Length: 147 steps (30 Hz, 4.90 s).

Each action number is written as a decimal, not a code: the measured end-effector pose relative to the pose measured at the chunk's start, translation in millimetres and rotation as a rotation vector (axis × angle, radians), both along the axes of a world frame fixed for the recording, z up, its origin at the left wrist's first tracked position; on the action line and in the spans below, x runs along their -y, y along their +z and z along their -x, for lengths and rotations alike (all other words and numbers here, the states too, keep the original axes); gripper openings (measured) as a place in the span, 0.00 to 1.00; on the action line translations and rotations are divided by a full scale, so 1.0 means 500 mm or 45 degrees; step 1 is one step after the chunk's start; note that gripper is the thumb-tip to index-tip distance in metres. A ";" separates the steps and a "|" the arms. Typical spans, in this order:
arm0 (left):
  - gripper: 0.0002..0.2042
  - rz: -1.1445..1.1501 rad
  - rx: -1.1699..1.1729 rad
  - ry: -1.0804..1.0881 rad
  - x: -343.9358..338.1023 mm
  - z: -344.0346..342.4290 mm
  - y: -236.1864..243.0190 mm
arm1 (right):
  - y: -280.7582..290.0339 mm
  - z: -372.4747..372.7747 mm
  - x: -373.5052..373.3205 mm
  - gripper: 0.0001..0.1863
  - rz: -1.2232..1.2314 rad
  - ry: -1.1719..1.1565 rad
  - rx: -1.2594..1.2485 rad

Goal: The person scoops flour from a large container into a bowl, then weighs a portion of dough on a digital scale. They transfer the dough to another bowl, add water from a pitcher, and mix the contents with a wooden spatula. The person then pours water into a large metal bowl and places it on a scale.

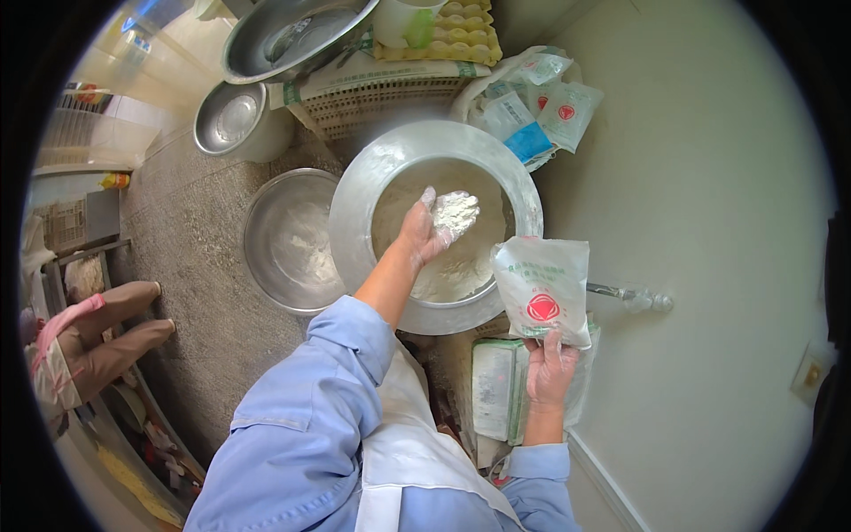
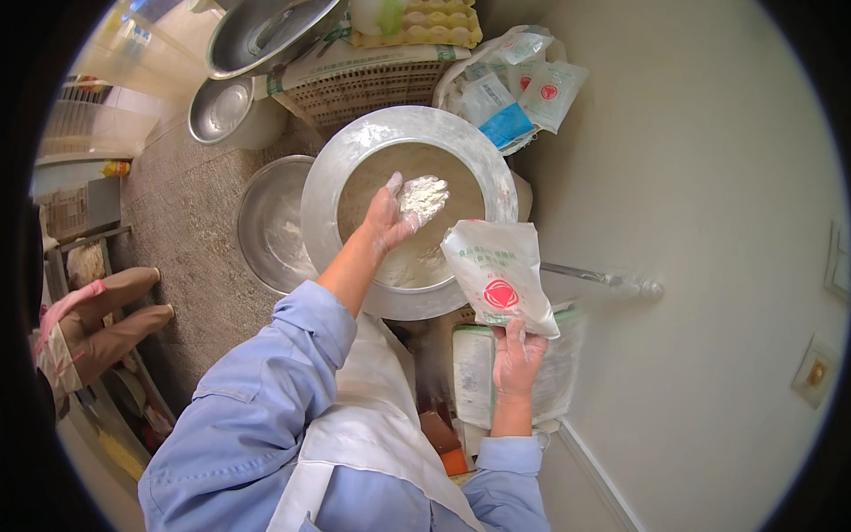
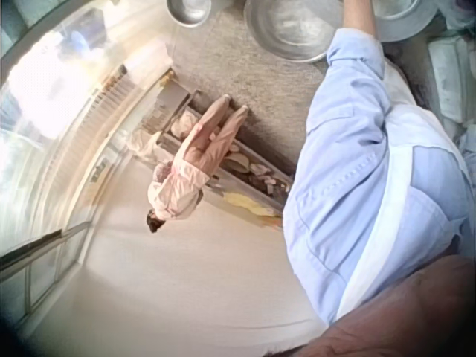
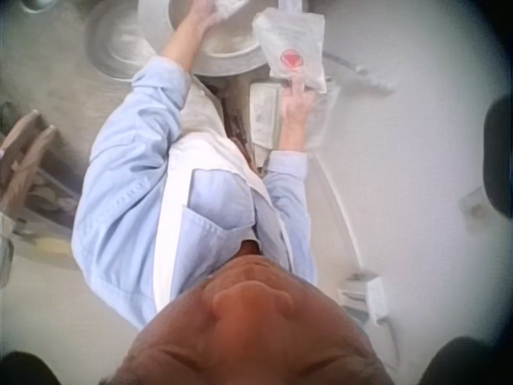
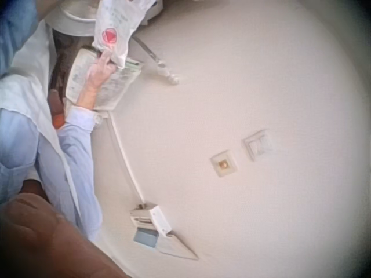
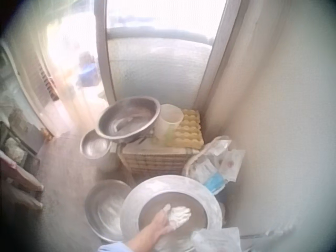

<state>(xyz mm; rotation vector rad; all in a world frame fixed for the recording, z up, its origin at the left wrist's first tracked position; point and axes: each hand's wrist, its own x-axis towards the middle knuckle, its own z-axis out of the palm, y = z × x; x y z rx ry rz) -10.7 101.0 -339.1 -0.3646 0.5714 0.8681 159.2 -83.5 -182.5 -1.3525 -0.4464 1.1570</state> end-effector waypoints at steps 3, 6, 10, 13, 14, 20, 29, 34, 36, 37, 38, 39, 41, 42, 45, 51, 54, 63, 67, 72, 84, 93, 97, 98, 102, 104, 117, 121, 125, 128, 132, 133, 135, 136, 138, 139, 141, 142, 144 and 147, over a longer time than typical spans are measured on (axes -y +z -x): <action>0.26 -0.094 0.112 0.016 0.012 0.007 0.009 | 0.003 -0.003 -0.015 0.19 0.061 0.065 0.142; 0.26 -0.176 0.120 -0.002 0.021 0.006 0.016 | -0.006 -0.008 -0.033 0.20 0.126 0.147 0.365; 0.25 -0.203 0.146 0.007 0.020 0.005 0.026 | -0.020 -0.007 -0.053 0.18 0.163 0.233 0.664; 0.24 -0.200 0.128 -0.033 0.023 0.005 0.030 | -0.023 -0.003 -0.062 0.17 0.150 0.231 0.757; 0.24 -0.224 0.109 -0.032 0.022 0.006 0.028 | -0.025 0.001 -0.068 0.17 0.102 0.222 0.733; 0.24 -0.299 0.201 -0.013 0.015 0.002 0.003 | -0.024 0.007 -0.084 0.15 0.183 0.276 0.798; 0.25 -0.308 0.198 -0.011 0.015 0.000 -0.006 | -0.018 0.016 -0.085 0.15 0.166 0.245 0.846; 0.25 -0.326 0.172 -0.032 0.016 0.000 0.004 | -0.012 0.015 -0.080 0.15 0.209 0.243 0.883; 0.25 -0.324 0.169 -0.039 0.015 0.001 0.005 | -0.010 0.015 -0.081 0.15 0.222 0.254 0.895; 0.25 -0.328 0.174 -0.037 0.015 0.001 0.006 | -0.009 0.015 -0.082 0.15 0.227 0.254 0.893; 0.25 -0.331 0.169 -0.043 0.015 0.001 0.006 | -0.007 0.016 -0.083 0.15 0.230 0.254 0.890; 0.25 -0.341 0.170 -0.044 0.015 0.001 0.007 | -0.006 0.017 -0.084 0.14 0.219 0.257 0.889; 0.25 -0.351 0.162 -0.051 0.016 -0.001 0.008 | -0.001 0.020 -0.086 0.14 0.149 0.265 0.848; 0.25 -0.350 0.150 -0.057 0.016 -0.001 0.008 | 0.000 0.023 -0.088 0.14 0.184 0.262 0.898; 0.26 -0.344 0.174 -0.051 0.017 0.002 0.009 | 0.004 0.030 -0.092 0.14 0.175 0.249 0.934; 0.26 -0.352 0.178 -0.058 0.019 0.004 0.009 | 0.011 0.035 -0.095 0.14 0.180 0.212 0.949; 0.26 -0.346 0.184 -0.057 0.019 0.004 0.008 | 0.010 0.034 -0.095 0.13 0.151 0.219 0.969; 0.26 -0.369 0.226 -0.052 0.023 0.002 0.005 | 0.005 0.027 -0.093 0.13 0.124 0.211 0.996; 0.26 -0.364 0.195 -0.046 0.024 0.001 0.004 | 0.009 0.032 -0.094 0.13 0.126 0.160 0.894; 0.26 -0.344 0.233 -0.048 0.024 -0.002 0.002 | 0.006 0.021 -0.092 0.14 0.188 0.177 0.812; 0.25 -0.372 0.193 -0.076 0.026 -0.004 0.014 | 0.003 0.023 -0.085 0.11 0.109 0.065 0.814; 0.26 -0.359 0.220 -0.081 0.023 -0.006 0.007 | 0.004 0.036 -0.090 0.10 0.118 0.124 0.850; 0.26 -0.351 0.220 -0.073 0.024 -0.008 0.009 | 0.010 0.040 -0.087 0.10 0.106 0.104 0.800; 0.26 -0.349 0.223 -0.071 0.024 -0.008 0.009 | 0.012 0.041 -0.088 0.10 0.107 0.091 0.758; 0.26 -0.357 0.221 -0.078 0.024 -0.007 0.015 | 0.015 0.043 -0.091 0.10 0.089 0.108 0.826; 0.26 -0.358 0.214 -0.082 0.025 -0.005 0.017 | 0.016 0.044 -0.092 0.10 0.085 0.103 0.783; 0.25 -0.355 0.209 -0.089 0.021 -0.003 0.016 | 0.012 0.041 -0.095 0.11 0.080 0.083 0.826; 0.25 -0.361 0.194 -0.082 0.023 -0.003 0.017 | 0.017 0.038 -0.091 0.11 0.101 0.040 0.780; 0.25 -0.352 0.189 -0.078 0.023 -0.004 0.019 | 0.016 0.034 -0.095 0.11 0.025 0.057 0.783; 0.25 -0.358 0.201 -0.075 0.024 -0.003 0.019 | 0.016 0.037 -0.097 0.12 0.020 0.051 0.801; 0.25 -0.371 0.209 -0.072 0.023 -0.002 0.016 | 0.023 0.044 -0.101 0.11 0.089 0.053 0.857; 0.25 -0.369 0.212 -0.073 0.023 -0.002 0.015 | 0.023 0.045 -0.105 0.11 0.085 0.077 0.890; 0.25 -0.362 0.218 -0.078 0.023 -0.003 0.015 | 0.025 0.046 -0.109 0.11 0.072 0.076 0.895; 0.25 -0.359 0.218 -0.079 0.022 -0.001 0.015 | 0.024 0.049 -0.109 0.11 0.063 0.053 0.863; 0.25 -0.366 0.208 -0.073 0.022 0.000 0.015 | 0.024 0.052 -0.109 0.11 0.054 0.029 0.840; 0.25 -0.372 0.206 -0.071 0.022 -0.001 0.015 | 0.024 0.051 -0.110 0.11 0.050 0.027 0.852; 0.25 -0.384 0.215 -0.067 0.022 -0.002 0.014 | 0.022 0.049 -0.111 0.11 0.041 0.037 0.867; 0.25 -0.390 0.217 -0.066 0.022 -0.002 0.013 | 0.021 0.046 -0.111 0.11 0.036 0.047 0.870; 0.25 -0.369 0.209 -0.075 0.022 -0.001 0.014 | 0.020 0.041 -0.109 0.11 0.056 0.061 0.864; 0.25 -0.345 0.208 -0.089 0.022 0.002 0.018 | 0.012 0.037 -0.105 0.11 0.087 0.052 0.759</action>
